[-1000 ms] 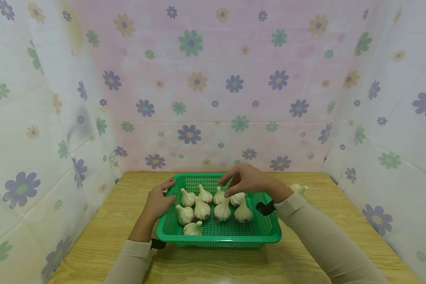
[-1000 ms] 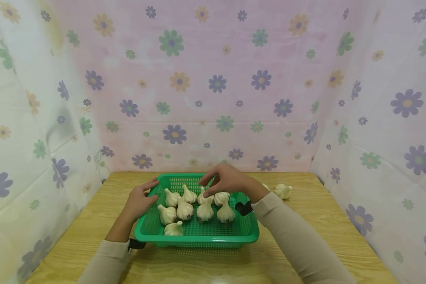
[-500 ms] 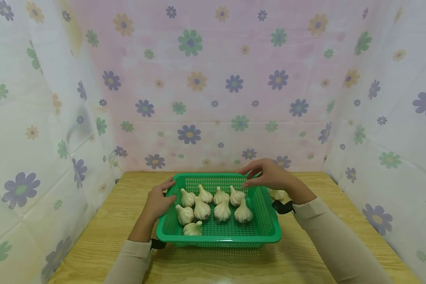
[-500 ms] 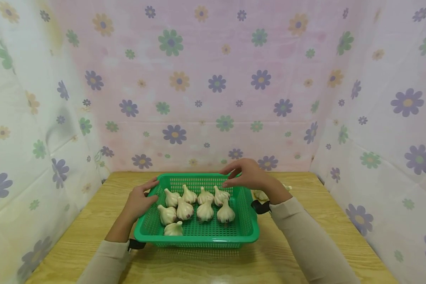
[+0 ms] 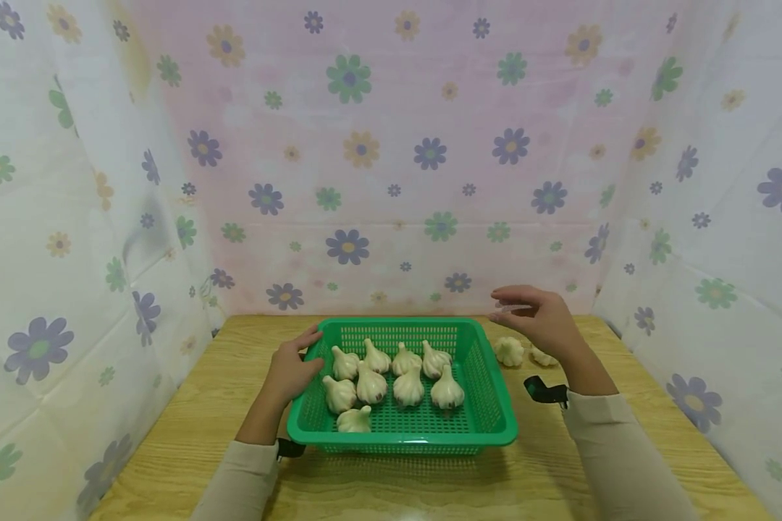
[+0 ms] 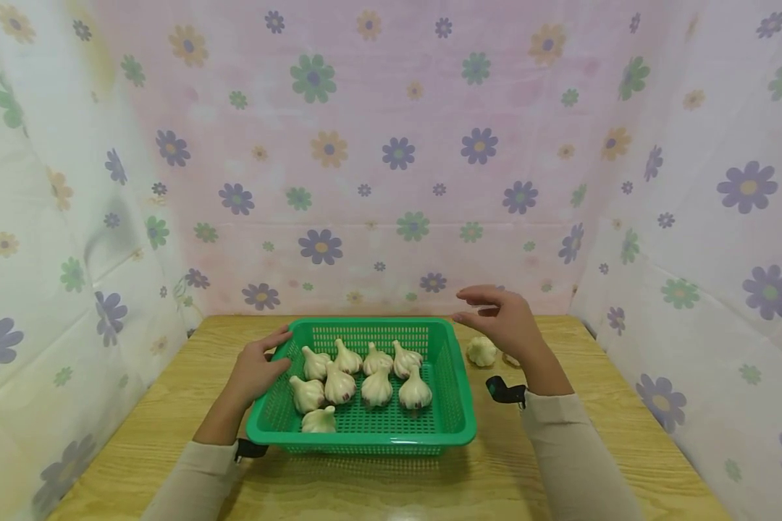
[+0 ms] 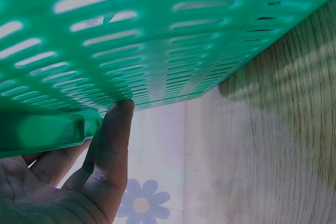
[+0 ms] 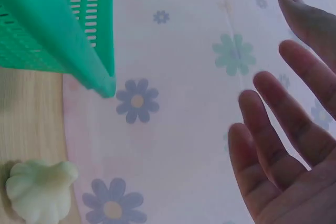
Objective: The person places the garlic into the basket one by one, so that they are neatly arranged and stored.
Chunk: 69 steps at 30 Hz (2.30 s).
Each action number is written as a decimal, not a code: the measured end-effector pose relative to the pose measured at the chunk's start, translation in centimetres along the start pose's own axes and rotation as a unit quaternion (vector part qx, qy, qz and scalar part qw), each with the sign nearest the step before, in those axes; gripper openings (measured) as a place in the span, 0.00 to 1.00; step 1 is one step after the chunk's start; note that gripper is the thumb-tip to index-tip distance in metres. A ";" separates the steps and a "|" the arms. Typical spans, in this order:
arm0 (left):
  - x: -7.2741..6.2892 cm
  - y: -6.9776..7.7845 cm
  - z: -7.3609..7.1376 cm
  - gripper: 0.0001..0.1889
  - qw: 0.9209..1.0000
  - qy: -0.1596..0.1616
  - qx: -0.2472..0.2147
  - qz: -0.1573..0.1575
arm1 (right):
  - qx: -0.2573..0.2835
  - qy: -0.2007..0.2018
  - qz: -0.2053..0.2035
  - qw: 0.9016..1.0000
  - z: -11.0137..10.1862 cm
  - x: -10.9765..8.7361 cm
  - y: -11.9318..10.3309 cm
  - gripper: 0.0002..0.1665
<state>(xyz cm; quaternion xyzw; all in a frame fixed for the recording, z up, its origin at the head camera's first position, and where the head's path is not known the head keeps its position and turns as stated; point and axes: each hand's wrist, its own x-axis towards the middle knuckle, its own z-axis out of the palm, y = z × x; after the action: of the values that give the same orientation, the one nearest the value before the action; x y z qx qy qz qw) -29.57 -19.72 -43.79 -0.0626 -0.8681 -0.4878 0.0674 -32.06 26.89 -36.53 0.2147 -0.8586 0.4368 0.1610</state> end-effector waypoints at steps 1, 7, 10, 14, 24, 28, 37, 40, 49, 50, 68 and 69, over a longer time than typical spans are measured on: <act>0.0 0.0 0.0 0.33 1.000 -0.001 0.001 0.000 | 0.012 0.017 0.007 1.000 -0.2 -0.2 0.2 0.23; -0.1 0.1 -0.1 0.33 1.000 0.001 -0.001 -0.004 | 0.052 0.131 0.033 0.989 -0.7 -1.5 2.4 0.26; -0.1 0.0 -0.2 0.34 1.000 0.003 -0.004 -0.004 | 0.058 0.180 0.062 0.980 -0.7 -2.1 3.6 0.27; 0.0 -0.1 -0.2 0.34 1.000 0.003 -0.007 -0.004 | 0.069 0.231 0.110 0.964 -0.7 -2.7 5.3 0.29; 0.3 -0.2 0.0 0.33 1.000 0.006 -0.003 0.000 | 0.107 0.301 0.205 0.925 -0.4 -4.1 9.6 0.34; 0.3 -0.3 0.0 0.33 1.000 0.002 -0.005 0.002 | 0.127 0.285 0.257 0.915 0.1 -4.9 10.8 0.39; 0.2 -0.4 0.1 0.33 1.000 0.007 -0.013 -0.002 | 0.102 0.214 0.326 0.915 0.8 -5.8 13.0 0.52; 0.2 -0.3 0.1 0.34 1.000 0.005 -0.014 -0.004 | 0.092 0.194 0.322 0.922 1.0 -6.0 13.5 0.52; 0.2 -0.2 -0.1 0.33 1.000 0.002 -0.014 -0.003 | 0.036 0.127 0.300 0.945 1.5 -6.7 14.0 0.55; 0.2 -0.2 -0.1 0.33 1.000 0.001 -0.014 -0.003 | 0.027 0.122 0.297 0.947 1.5 -6.8 14.1 0.55; -0.1 -0.1 0.0 0.33 1.000 0.002 -0.010 -0.001 | 0.011 0.126 0.317 0.940 2.0 -7.3 14.5 0.49; -0.1 -0.1 0.0 0.33 1.000 0.001 -0.010 -0.002 | 0.011 0.126 0.317 0.940 2.0 -7.3 14.6 0.49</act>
<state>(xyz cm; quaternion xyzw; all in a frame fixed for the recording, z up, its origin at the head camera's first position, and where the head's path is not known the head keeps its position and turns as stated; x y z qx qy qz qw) -29.50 -19.76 -43.91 -0.0613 -0.8632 -0.4967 0.0672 -33.43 34.61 -50.93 -0.1236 -0.8502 0.4977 0.1189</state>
